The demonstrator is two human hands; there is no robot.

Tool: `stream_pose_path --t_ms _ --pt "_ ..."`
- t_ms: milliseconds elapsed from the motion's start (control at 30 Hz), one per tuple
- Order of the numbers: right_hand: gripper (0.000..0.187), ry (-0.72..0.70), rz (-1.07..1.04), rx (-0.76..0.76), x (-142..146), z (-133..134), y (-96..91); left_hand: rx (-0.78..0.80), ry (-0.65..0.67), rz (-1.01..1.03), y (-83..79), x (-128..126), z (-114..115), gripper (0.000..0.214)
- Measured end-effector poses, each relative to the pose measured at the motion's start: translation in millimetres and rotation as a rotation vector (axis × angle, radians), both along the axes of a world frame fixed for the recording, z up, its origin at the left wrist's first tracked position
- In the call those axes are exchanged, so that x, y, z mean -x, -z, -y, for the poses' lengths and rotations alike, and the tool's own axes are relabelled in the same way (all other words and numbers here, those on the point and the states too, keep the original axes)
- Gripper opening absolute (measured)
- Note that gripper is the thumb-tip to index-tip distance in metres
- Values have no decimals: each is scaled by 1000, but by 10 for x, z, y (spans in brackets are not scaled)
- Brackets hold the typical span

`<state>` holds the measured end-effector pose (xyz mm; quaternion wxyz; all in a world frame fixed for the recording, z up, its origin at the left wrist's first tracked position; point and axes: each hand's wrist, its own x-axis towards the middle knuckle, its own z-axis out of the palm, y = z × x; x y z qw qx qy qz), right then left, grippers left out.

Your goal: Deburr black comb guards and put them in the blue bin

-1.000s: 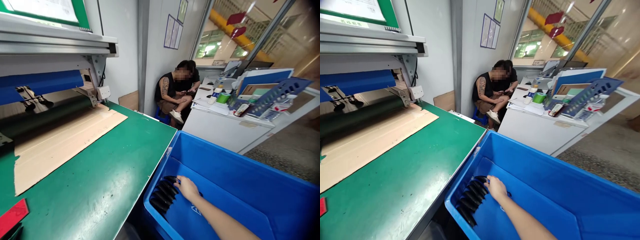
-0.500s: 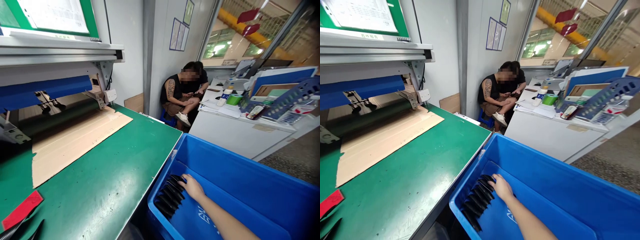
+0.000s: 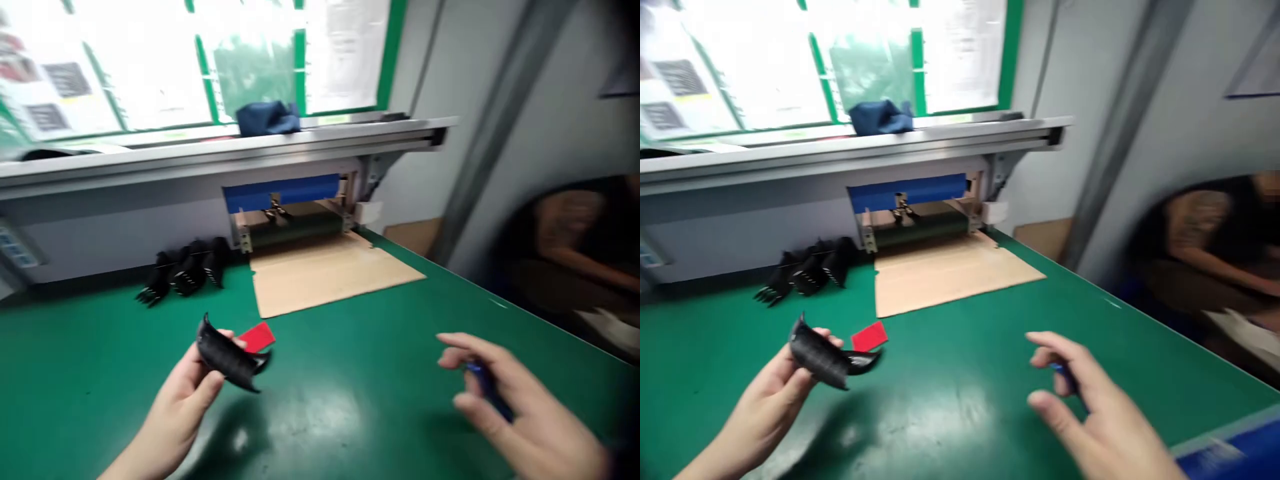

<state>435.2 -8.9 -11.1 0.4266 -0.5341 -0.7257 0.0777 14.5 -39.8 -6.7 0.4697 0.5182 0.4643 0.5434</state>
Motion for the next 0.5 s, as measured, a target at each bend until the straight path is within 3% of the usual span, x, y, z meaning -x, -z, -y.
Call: stream_pose_path --t_ms 100,167,233,333,500 --pt "56 -486 179 -58 1207 -186 -359 -80 52 127 -103 64 -21 44" --pt "53 -611 268 -154 1844 -289 -524 -108 28 231 -145 82 -26 44" --pt "59 -662 293 -225 2264 -412 -601 -127 -6 347 -170 110 -30 44" --pt "65 -696 277 -279 2524 -598 -561 -135 7 470 -186 176 -57 45" --pt "68 -714 309 -250 2549 -730 -404 -95 75 558 -185 239 -112 43"
